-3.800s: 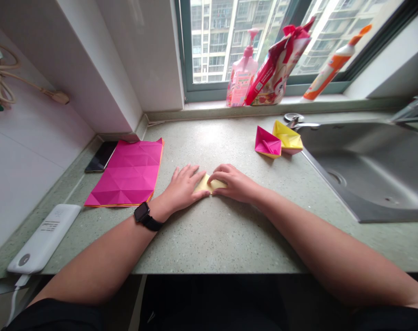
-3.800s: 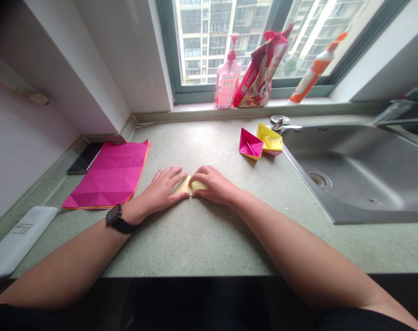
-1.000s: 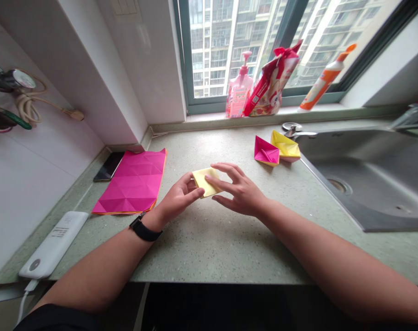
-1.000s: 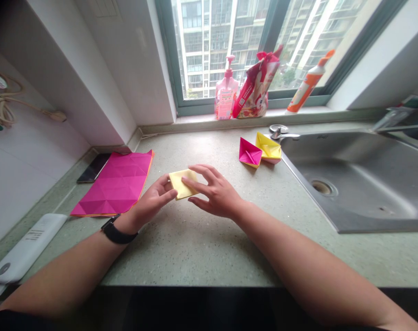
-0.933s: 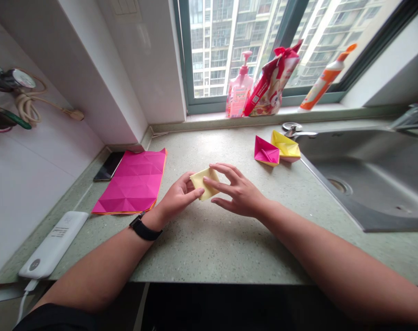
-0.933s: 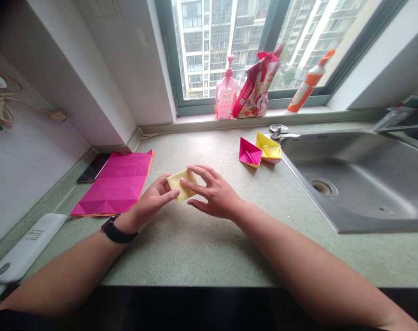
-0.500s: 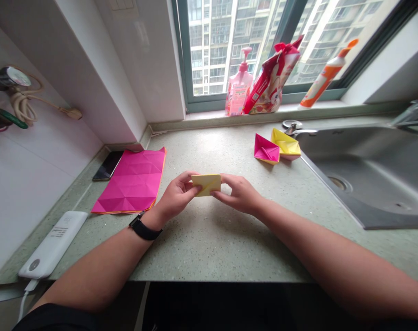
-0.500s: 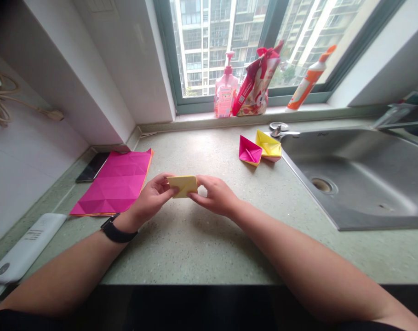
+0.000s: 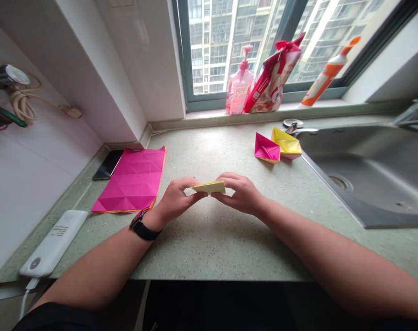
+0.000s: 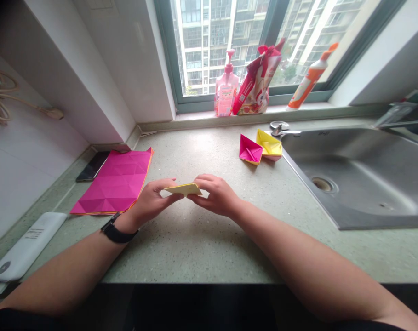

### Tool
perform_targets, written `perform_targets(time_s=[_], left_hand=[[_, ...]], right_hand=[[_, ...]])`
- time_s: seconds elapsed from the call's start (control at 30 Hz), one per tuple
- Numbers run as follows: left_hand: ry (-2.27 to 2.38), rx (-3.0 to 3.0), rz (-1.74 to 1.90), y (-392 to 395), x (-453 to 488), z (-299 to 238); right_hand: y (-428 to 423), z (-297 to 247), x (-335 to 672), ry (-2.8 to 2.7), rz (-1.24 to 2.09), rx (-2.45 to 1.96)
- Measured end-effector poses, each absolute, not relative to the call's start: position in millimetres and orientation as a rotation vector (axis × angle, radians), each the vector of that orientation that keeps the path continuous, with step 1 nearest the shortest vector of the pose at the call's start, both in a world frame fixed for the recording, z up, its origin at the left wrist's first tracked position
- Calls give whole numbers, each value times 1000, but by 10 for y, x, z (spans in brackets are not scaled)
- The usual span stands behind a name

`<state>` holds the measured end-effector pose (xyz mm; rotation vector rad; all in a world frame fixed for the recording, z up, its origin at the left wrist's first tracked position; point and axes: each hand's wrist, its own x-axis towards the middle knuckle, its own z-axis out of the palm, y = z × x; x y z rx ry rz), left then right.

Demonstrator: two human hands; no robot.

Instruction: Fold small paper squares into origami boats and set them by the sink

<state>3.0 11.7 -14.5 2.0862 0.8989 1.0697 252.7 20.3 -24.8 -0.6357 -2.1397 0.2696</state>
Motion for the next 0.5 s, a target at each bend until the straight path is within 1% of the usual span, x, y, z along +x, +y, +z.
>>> perform_targets(time_s=[0.5], left_hand=[[828,2335,1082,123,17,-108]], right_hand=[[190,-202,2547,-2126,202,-547]])
